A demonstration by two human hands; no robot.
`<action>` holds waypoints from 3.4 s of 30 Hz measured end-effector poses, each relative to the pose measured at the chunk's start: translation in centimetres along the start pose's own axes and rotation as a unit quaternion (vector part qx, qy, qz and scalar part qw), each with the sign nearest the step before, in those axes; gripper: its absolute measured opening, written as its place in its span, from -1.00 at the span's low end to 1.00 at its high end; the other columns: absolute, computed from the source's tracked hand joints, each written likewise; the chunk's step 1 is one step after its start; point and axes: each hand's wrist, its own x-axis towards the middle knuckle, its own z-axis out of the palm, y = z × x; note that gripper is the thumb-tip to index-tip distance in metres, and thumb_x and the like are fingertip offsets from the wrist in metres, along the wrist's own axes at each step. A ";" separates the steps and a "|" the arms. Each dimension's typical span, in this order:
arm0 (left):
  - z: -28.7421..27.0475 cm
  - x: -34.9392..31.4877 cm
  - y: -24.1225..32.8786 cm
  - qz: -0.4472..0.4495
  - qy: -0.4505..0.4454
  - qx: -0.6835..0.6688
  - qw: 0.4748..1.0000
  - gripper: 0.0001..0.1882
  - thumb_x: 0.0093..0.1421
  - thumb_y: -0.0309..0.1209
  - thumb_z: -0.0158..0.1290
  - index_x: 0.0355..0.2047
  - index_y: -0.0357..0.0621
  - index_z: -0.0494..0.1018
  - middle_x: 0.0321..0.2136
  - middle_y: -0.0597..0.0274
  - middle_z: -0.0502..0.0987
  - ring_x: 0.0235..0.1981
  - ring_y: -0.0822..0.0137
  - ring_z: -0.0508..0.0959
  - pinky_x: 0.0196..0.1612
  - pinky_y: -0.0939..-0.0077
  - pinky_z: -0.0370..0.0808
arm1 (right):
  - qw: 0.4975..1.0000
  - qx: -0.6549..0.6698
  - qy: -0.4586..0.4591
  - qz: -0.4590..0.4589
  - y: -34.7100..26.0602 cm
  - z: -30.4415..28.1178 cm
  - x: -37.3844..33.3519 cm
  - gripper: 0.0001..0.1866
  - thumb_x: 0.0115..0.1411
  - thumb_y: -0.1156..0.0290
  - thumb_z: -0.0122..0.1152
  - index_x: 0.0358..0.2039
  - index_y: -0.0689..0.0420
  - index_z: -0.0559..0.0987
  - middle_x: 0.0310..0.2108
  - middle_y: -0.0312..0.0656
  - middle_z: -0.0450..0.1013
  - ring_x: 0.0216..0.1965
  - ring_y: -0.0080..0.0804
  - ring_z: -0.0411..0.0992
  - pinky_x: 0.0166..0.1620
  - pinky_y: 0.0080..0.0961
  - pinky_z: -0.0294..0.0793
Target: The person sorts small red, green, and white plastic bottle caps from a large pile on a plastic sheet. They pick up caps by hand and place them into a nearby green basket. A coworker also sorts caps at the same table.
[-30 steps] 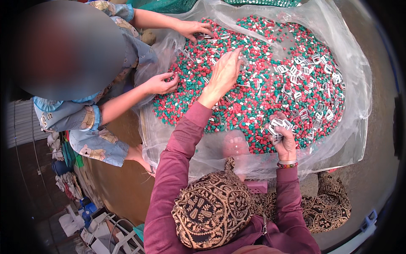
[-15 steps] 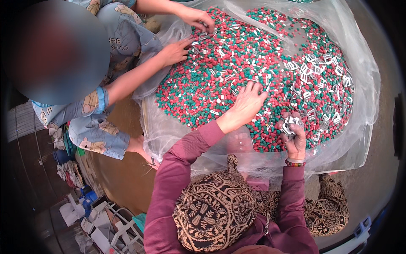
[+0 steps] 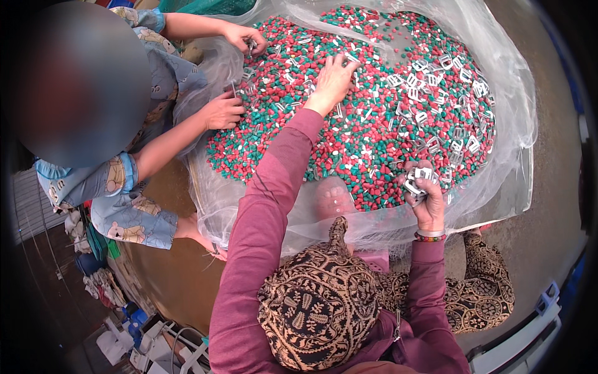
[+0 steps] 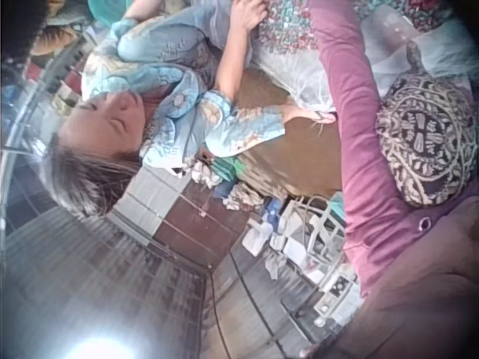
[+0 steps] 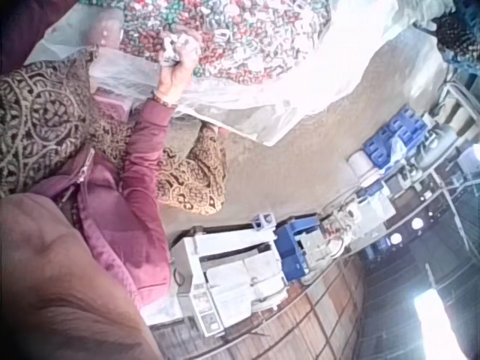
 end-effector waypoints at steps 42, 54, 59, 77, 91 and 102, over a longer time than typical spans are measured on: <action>2.1 -2.9 13.4 0.076 -0.030 -0.174 0.981 -0.77 0.13 -0.24 0.09 -0.35 -0.14 0.47 -0.38 0.03 0.48 -0.31 0.05 0.53 -0.27 0.16 0.46 | 0.916 -0.312 0.201 -0.151 -6.2 -3.3 0.1 -0.37 0.03 0.59 0.19 0.16 0.17 0.29 -0.42 -0.27 0.44 -0.50 -0.55 0.47 -0.65 -0.72 0.36; -9.1 -8.3 0.4 -0.232 -0.024 -0.842 0.487 -0.75 0.22 -0.21 0.01 -0.28 -0.14 0.39 -0.36 0.06 0.54 -0.38 0.17 0.62 -0.54 0.36 0.64 | 0.644 -0.699 0.125 -0.285 -0.2 -6.5 5.8 -0.82 0.04 0.50 0.17 -0.29 0.19 0.49 -0.38 -0.10 0.47 -0.43 -0.32 0.44 -0.32 -0.43 0.44; -5.4 -11.4 6.7 -0.241 -0.185 -0.858 0.415 -0.54 0.25 -0.11 -0.06 0.02 -0.15 0.26 -0.11 -0.08 0.45 -0.15 0.00 0.54 -0.42 0.21 0.64 | 0.944 -0.240 0.189 -0.124 -0.9 -2.3 3.1 -0.92 0.23 0.42 0.11 -0.26 0.08 0.48 -0.39 -0.20 0.50 -0.57 -0.56 0.43 -0.71 -0.77 0.21; -4.1 -6.4 -0.8 -0.109 -0.095 0.060 0.988 -0.64 -0.02 -0.25 0.24 -0.26 -0.18 0.47 -0.27 -0.08 0.38 -0.23 -0.02 0.49 -0.24 0.13 0.49 | 0.993 0.115 -0.005 -0.037 -2.6 -2.6 1.1 -0.60 0.14 0.52 0.04 0.03 0.15 0.32 0.00 0.04 0.29 0.00 0.04 0.33 -0.42 -0.33 0.60; -8.1 -8.2 1.3 -0.247 -0.069 -0.732 0.631 -0.67 0.30 -0.23 -0.08 -0.12 -0.24 0.40 -0.21 0.12 0.49 -0.19 0.26 0.54 -0.19 0.30 0.59 | 0.970 0.203 -0.129 0.022 1.0 -0.3 2.9 -0.56 0.09 0.45 0.07 0.03 0.14 0.34 -0.09 0.04 0.31 -0.24 -0.08 0.36 -0.58 -0.43 0.65; -6.1 -8.9 4.3 -0.233 -0.063 -0.954 0.180 -0.44 0.26 0.03 -0.14 -0.02 -0.24 0.37 0.03 -0.15 0.36 0.09 -0.12 0.36 0.21 -0.13 0.20 | 0.976 0.169 -0.103 0.087 2.9 0.7 3.5 -0.53 0.17 0.31 0.05 0.07 0.18 0.33 0.02 0.09 0.32 0.03 0.26 0.32 -0.05 0.40 0.36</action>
